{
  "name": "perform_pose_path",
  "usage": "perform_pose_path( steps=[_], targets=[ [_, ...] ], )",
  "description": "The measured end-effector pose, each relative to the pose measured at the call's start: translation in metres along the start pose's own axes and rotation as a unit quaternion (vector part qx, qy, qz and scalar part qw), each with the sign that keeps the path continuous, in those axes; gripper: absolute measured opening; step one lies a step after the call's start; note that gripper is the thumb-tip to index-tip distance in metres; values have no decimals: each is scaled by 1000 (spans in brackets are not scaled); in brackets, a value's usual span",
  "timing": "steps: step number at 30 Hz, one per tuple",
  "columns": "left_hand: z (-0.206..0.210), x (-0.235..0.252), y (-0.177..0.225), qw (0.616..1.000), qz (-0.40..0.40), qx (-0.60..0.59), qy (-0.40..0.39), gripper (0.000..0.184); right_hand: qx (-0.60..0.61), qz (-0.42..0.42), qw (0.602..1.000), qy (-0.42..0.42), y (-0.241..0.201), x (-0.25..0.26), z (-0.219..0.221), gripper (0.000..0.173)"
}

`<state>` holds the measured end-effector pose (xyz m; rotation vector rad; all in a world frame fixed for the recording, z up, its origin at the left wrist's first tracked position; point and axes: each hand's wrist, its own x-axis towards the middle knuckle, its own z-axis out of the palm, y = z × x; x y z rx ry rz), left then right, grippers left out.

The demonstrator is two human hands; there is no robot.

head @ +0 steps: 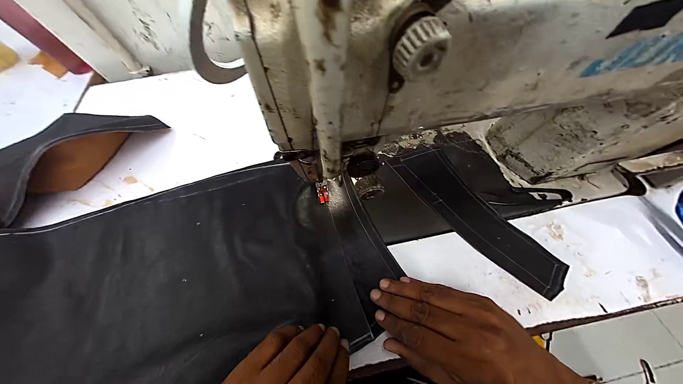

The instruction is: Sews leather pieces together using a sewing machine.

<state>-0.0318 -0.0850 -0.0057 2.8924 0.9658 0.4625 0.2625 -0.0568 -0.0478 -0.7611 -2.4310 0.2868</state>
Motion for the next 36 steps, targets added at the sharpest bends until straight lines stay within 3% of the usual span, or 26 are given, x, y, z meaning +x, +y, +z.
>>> perform_pose_path(
  steps=[7,11,13,16,19,22,23,26,27,32,36],
  targets=[
    [1,3,-3,1000,-7,3,-15,24,13,7,1000,12,1,1,2,29],
    [4,7,-5,996,-90,17,-16,28,46,40,998,-7,1,9,-3,33],
    [-6,7,-11,983,-176,-42,26,25,18,41,998,-36,0,18,-7,35],
    [-25,16,-27,930,-319,-53,177,25,-38,11,998,-47,0,31,-3,29],
    [-24,30,-44,886,-367,-83,269,30,-41,-26,998,-30,4,36,4,21],
    [-19,29,-42,903,-359,-119,203,77,-9,-42,999,-10,8,34,7,21],
    [-15,28,-41,913,-352,-113,172,79,-5,-45,999,-2,8,32,7,20],
    [1,24,-43,955,-262,-72,122,33,-3,-49,999,8,8,29,5,19],
    [5,24,-44,966,-224,-48,116,27,-7,-50,999,10,8,29,5,19],
    [17,27,-51,993,-107,10,57,27,-7,-54,998,14,8,29,5,21],
    [18,30,-53,994,-106,9,39,31,-1,-52,998,20,8,29,6,21]
  ],
)
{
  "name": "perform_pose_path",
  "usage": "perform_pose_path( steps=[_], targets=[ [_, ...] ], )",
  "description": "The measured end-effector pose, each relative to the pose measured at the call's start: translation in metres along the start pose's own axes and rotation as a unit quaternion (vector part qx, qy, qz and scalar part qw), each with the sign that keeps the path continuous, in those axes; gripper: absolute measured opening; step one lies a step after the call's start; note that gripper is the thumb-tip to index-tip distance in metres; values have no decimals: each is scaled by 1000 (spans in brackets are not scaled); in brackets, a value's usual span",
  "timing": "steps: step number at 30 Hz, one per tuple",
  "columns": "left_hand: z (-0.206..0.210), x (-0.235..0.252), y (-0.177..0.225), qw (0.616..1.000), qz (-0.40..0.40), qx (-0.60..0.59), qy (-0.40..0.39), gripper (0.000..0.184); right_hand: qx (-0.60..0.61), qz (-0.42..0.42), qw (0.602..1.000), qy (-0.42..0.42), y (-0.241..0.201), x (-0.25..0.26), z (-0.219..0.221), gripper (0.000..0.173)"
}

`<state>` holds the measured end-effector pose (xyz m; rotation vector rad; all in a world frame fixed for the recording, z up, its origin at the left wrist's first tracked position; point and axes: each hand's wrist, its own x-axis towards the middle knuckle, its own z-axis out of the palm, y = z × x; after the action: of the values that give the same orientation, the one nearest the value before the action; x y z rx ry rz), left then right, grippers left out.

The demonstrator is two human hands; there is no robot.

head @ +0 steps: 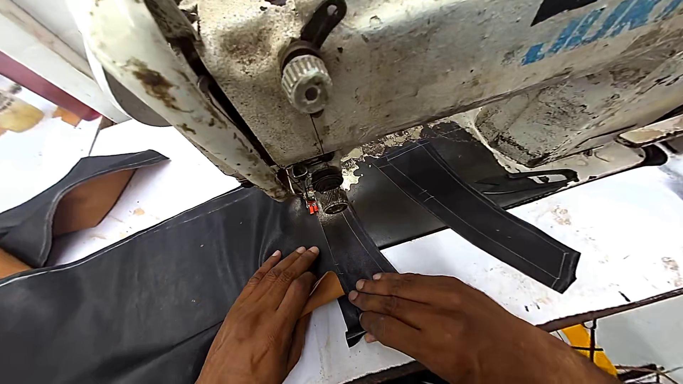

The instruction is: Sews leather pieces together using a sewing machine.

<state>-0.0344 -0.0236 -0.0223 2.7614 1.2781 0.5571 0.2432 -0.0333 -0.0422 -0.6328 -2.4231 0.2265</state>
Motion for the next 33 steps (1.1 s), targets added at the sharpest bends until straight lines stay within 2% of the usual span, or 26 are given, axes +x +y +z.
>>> perform_pose_path(
  steps=[7,13,18,25,33],
  targets=[
    [0,0,1,1000,-10,8,6,30,4,3,1000,4,0,0,1,21],
    [6,2,-1,1000,-1,29,-8,44,-1,-6,1000,5,2,-1,2,20],
    [9,8,2,999,-17,37,-10,47,-2,-8,1000,-1,5,-1,1,18],
    [16,11,4,998,-22,51,8,47,18,11,998,-65,7,4,-10,17],
    [20,20,-4,998,-22,61,8,46,20,34,995,-88,11,13,-12,19]
  ],
)
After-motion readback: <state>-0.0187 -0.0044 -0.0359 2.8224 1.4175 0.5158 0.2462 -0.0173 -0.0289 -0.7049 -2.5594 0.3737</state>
